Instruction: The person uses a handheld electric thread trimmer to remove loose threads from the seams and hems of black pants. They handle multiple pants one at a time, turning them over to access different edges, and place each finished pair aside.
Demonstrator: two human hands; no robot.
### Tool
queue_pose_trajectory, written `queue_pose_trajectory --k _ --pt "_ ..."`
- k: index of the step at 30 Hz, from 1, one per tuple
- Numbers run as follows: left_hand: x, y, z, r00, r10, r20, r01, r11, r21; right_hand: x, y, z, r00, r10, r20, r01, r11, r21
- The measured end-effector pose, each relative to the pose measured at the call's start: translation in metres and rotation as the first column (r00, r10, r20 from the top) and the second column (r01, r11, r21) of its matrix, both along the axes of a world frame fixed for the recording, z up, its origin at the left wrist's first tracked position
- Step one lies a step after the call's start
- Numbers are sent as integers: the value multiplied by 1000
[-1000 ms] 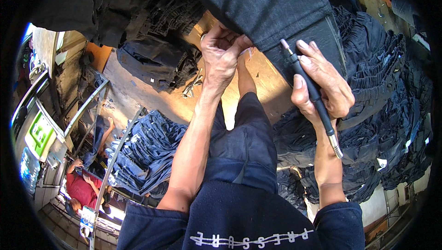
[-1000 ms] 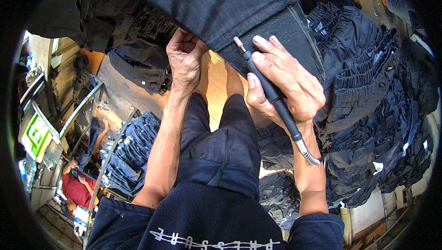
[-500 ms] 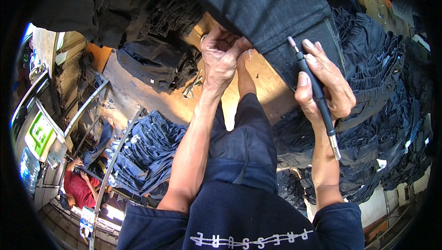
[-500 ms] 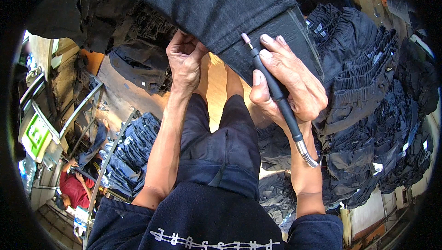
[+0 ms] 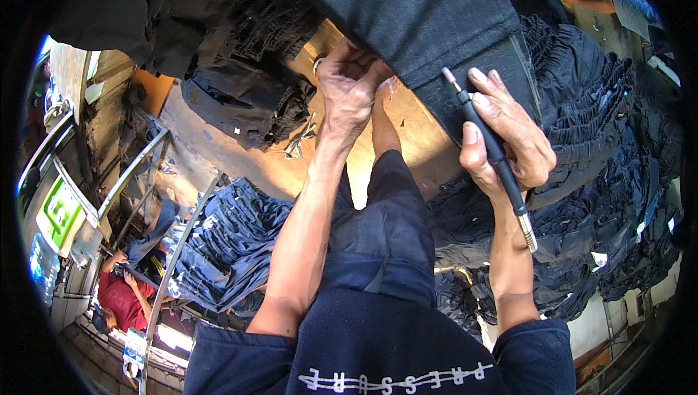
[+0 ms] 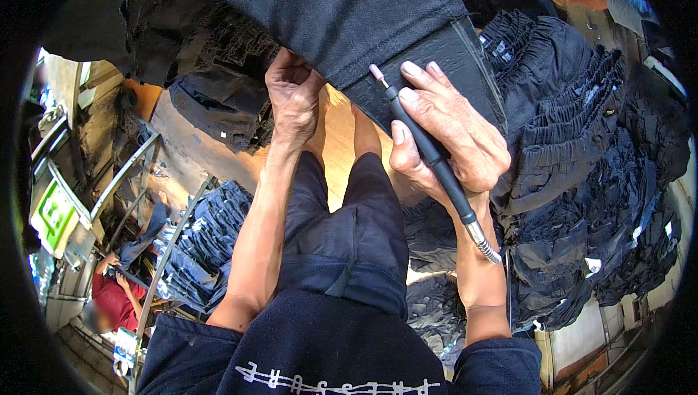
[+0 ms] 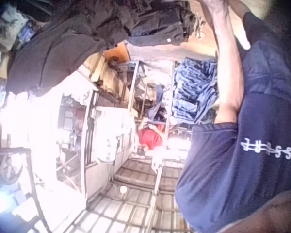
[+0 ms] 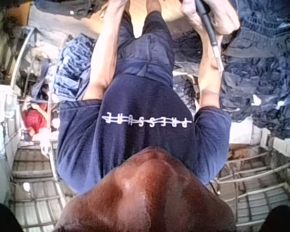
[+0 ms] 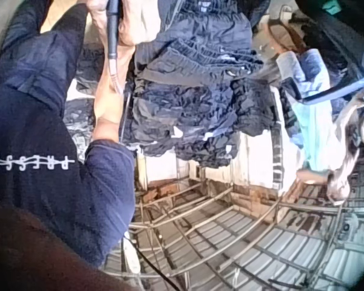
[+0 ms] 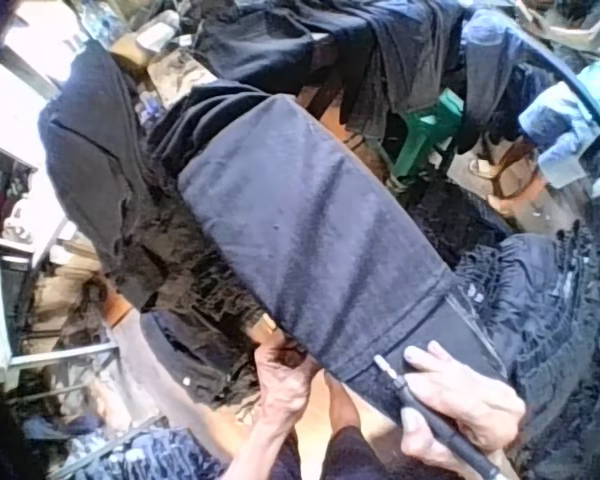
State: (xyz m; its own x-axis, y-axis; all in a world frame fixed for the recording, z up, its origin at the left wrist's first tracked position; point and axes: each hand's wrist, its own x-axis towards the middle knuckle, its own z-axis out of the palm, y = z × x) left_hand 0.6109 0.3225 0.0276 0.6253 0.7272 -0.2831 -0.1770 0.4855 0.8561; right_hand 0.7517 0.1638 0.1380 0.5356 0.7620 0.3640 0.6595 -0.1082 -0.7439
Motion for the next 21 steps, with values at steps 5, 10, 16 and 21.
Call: queue_pose_trajectory --k 5,10,16,21 --pt "-3 2 -1 997 -51 -65 52 999 8 -1 -1 0 999 -36 -6 36 999 -6" --pt "-2 2 0 998 -40 -52 41 999 21 -1 -2 -2 996 -90 -16 90 996 4" --pt "-4 3 2 998 -41 -46 40 999 -28 -1 1 -8 984 -176 -22 178 981 73" --pt "-4 4 3 996 -45 -71 44 999 -24 -1 1 -9 976 -216 -17 217 974 66"
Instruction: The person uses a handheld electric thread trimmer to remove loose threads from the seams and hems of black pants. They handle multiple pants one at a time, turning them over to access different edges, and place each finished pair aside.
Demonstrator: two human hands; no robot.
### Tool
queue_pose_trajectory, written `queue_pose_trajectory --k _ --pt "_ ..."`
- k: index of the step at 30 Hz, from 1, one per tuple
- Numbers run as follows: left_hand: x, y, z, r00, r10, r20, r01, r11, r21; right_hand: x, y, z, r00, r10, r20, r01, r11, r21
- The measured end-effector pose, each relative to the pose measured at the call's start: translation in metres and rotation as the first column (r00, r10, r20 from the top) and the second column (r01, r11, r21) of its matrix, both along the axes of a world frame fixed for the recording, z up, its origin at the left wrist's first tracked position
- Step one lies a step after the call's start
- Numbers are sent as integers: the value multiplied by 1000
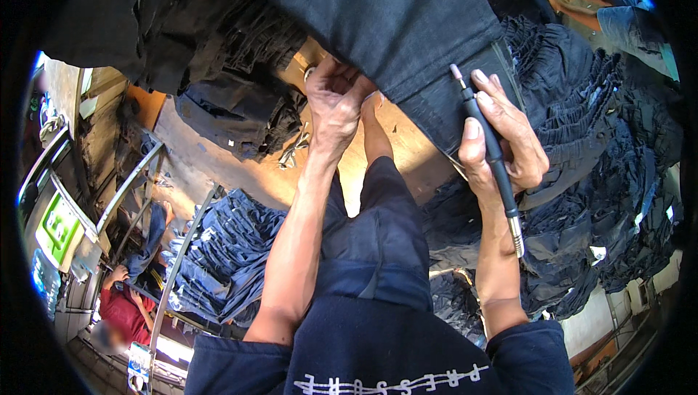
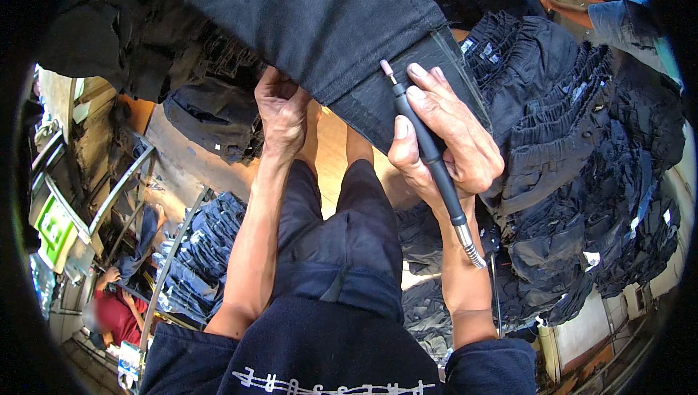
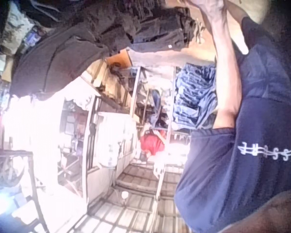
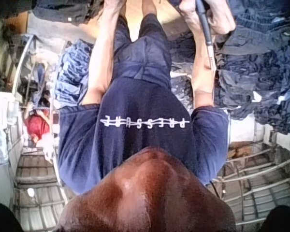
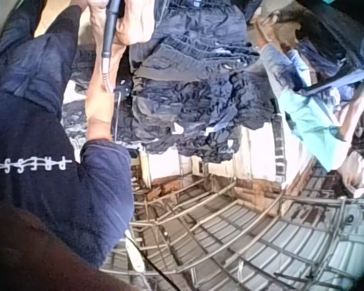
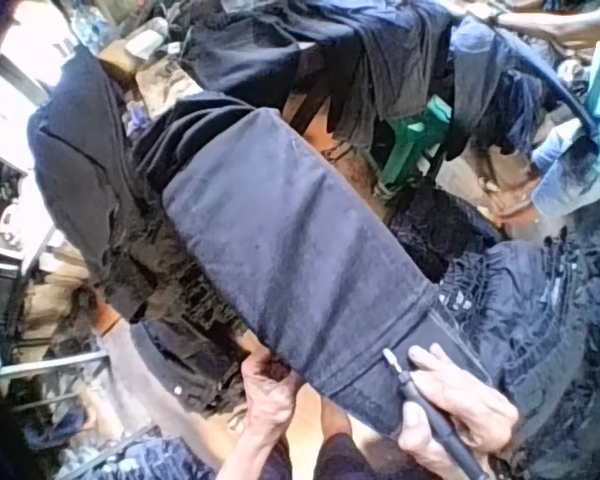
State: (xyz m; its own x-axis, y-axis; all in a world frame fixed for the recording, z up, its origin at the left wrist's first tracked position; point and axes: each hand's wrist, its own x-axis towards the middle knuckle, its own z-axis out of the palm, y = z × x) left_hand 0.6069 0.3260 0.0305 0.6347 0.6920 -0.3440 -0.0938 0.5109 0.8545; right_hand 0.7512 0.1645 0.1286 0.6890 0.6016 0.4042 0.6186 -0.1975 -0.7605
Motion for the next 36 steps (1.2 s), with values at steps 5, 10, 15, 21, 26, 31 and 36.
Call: queue_pose_trajectory --k 5,10,15,21,26,31,36 --pt "0 2 2 996 -47 -73 49 999 20 0 2 -1 999 -49 2 49 999 1" --pt "0 1 3 1000 -20 -12 20 1000 6 -1 0 2 996 -83 -14 82 996 -43" --pt "-1 2 1 997 -47 -56 47 999 2 -1 -1 4 994 -108 -17 106 992 -72" --pt "-2 2 1 995 -54 -87 56 998 21 -1 -1 4 989 -149 -1 148 984 -102" --pt "-2 2 -1 997 -53 -50 55 998 33 1 -1 4 991 -131 6 131 987 -94" --pt "-2 -1 -2 1000 3 10 -3 999 -53 -1 -1 5 996 -92 -1 92 993 -76" --pt "-1 -1 -5 997 -10 72 10 1000 -7 -3 -2 4 999 1 -37 -2 999 -43"
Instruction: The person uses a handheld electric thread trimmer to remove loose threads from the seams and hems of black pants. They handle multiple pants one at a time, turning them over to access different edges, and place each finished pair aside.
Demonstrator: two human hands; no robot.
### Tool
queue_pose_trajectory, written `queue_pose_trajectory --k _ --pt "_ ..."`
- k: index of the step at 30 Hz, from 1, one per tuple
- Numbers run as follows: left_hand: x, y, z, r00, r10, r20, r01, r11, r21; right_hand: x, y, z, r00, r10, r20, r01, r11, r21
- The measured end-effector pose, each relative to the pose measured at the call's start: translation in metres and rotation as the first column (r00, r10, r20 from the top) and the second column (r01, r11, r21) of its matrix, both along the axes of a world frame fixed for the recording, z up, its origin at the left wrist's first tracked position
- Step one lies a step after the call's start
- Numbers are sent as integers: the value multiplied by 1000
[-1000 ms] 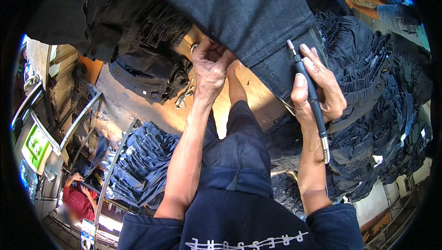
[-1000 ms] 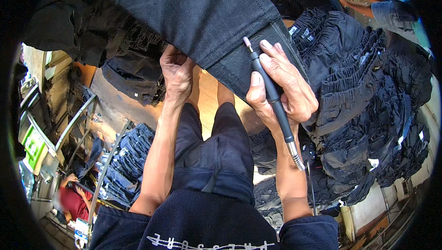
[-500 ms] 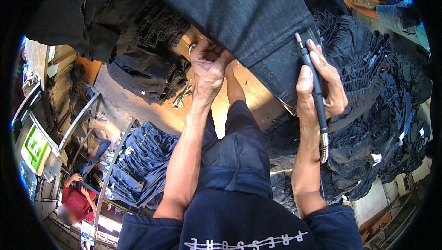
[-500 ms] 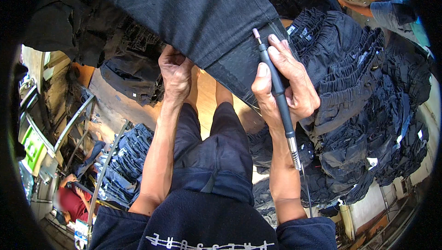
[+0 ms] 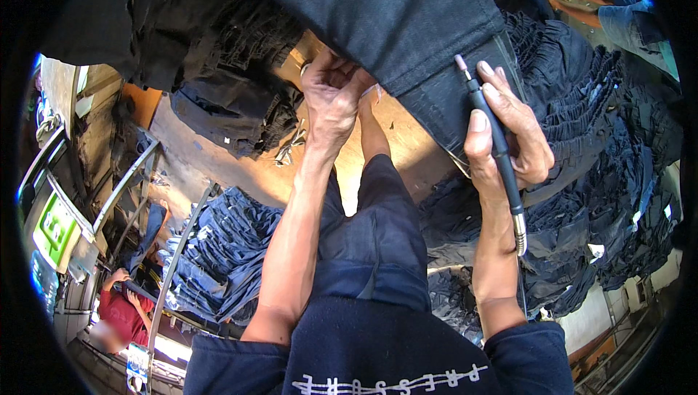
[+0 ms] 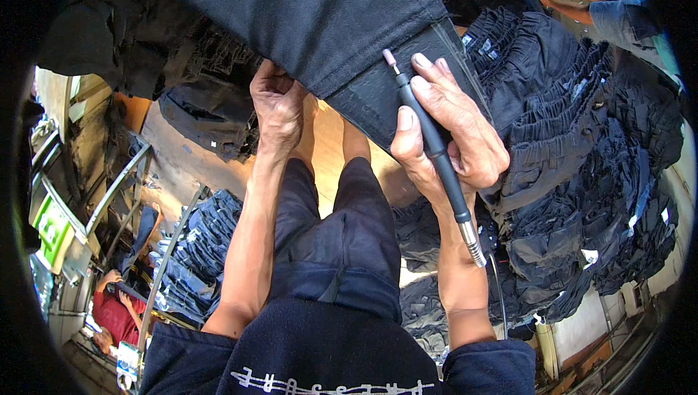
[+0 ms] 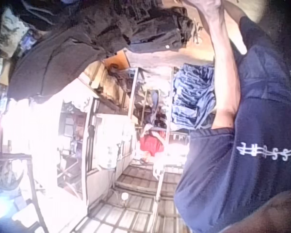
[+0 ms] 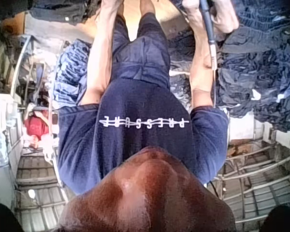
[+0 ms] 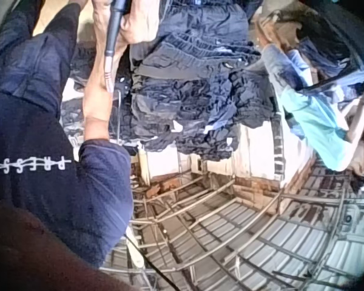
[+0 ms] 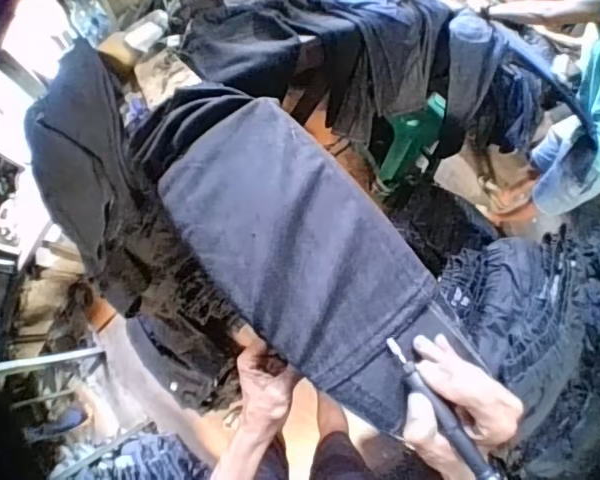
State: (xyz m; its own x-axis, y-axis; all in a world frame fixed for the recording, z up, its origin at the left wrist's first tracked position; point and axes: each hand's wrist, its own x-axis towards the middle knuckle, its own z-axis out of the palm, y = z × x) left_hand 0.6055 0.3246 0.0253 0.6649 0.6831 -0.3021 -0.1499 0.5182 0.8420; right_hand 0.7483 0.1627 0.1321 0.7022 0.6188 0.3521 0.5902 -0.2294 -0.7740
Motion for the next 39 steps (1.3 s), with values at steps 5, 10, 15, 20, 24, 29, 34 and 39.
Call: queue_pose_trajectory --k 5,10,15,20,24,29,34,39 --pt "0 2 0 999 -6 -35 7 1000 29 0 -4 2 996 90 -4 -90 996 -25" --pt "3 0 1 1000 24 3 -24 1000 6 3 -2 3 987 159 19 -159 987 -17" --pt "4 -2 0 998 48 40 -48 999 -17 1 0 7 981 190 26 -189 981 -38" --pt "2 -1 -3 998 29 50 -28 999 -18 2 2 6 974 221 44 -220 975 -32" --pt "2 -2 -6 997 40 69 -39 999 -23 2 3 5 966 254 55 -253 967 -26" --pt "1 0 -6 992 10 124 -7 999 -31 0 6 3 957 286 56 -286 958 -9" --pt "3 -1 -6 992 18 121 -12 999 -51 2 7 4 941 335 52 -335 942 1" --pt "3 -1 -6 993 24 118 -20 999 -36 3 7 4 927 372 39 -372 928 -3"
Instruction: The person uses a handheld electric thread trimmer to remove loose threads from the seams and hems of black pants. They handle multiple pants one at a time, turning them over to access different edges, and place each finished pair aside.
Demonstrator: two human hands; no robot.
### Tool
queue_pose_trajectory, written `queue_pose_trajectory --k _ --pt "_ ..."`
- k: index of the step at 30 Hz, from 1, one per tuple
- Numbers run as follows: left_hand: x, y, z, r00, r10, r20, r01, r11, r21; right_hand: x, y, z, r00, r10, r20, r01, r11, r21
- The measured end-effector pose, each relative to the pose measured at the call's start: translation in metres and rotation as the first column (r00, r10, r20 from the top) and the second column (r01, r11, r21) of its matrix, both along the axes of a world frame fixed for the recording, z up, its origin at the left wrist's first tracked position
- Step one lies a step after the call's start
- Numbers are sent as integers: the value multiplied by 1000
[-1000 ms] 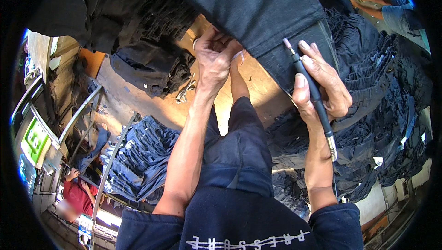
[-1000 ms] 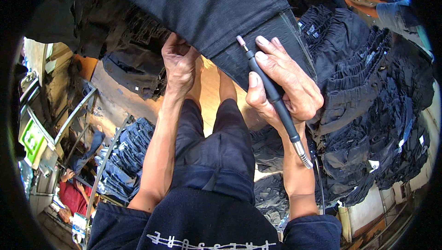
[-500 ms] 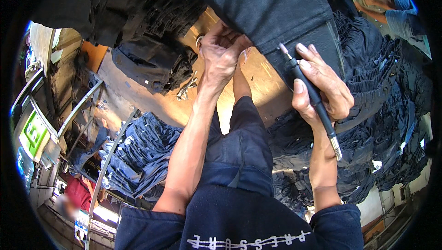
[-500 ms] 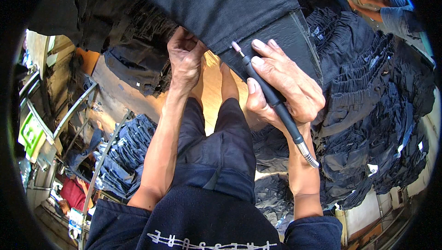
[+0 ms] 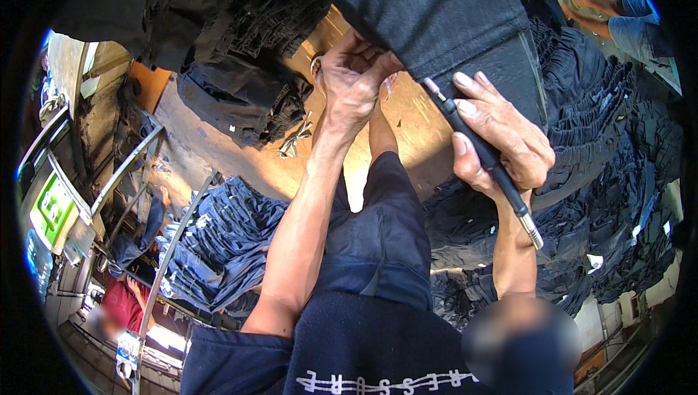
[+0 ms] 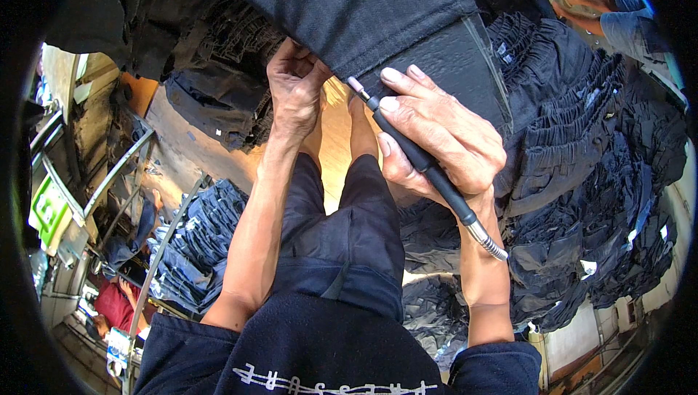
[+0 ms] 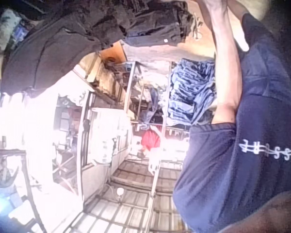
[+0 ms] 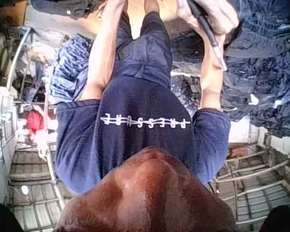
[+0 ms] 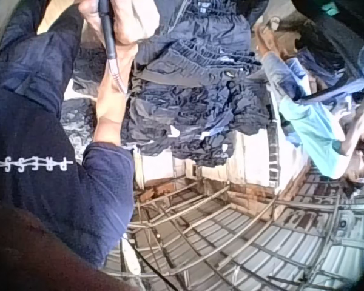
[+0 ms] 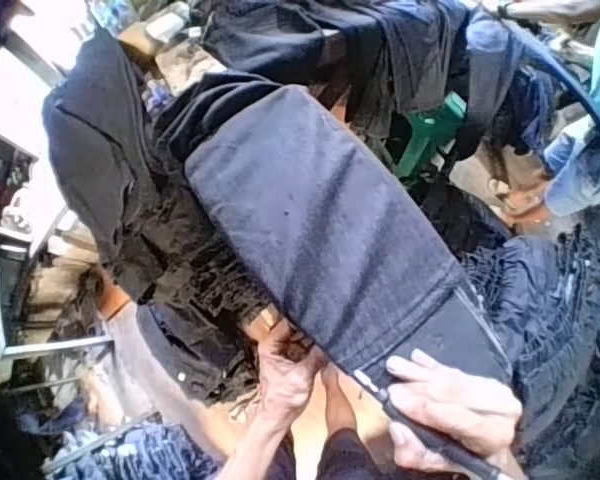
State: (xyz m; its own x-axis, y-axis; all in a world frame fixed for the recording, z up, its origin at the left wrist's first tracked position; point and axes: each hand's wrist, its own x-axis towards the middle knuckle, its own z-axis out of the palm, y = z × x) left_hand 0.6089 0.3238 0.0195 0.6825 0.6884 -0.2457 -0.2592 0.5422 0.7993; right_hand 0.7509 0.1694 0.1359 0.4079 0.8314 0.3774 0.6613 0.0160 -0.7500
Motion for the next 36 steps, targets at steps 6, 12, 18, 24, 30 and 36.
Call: queue_pose_trajectory --k 6,12,18,24,30,36 --pt "0 0 2 1000 7 -30 -7 1000 -6 -2 -1 -2 997 -74 8 74 997 37" --pt "0 0 3 999 -1 -49 1 1000 2 -3 -5 1 989 -147 30 147 989 -3" --pt "-2 0 0 999 -9 -39 10 1000 3 -3 -10 -4 972 -233 -34 234 972 29" --pt "-1 0 0 999 -5 -47 5 1000 12 -3 -10 -4 970 -243 -25 243 970 -6" --pt "-3 0 1 998 -11 -63 11 1000 3 -3 -6 -7 951 -308 -17 308 951 30" --pt "-3 1 -1 998 -16 -64 17 1000 8 -3 -10 -9 935 -355 -31 355 934 29"
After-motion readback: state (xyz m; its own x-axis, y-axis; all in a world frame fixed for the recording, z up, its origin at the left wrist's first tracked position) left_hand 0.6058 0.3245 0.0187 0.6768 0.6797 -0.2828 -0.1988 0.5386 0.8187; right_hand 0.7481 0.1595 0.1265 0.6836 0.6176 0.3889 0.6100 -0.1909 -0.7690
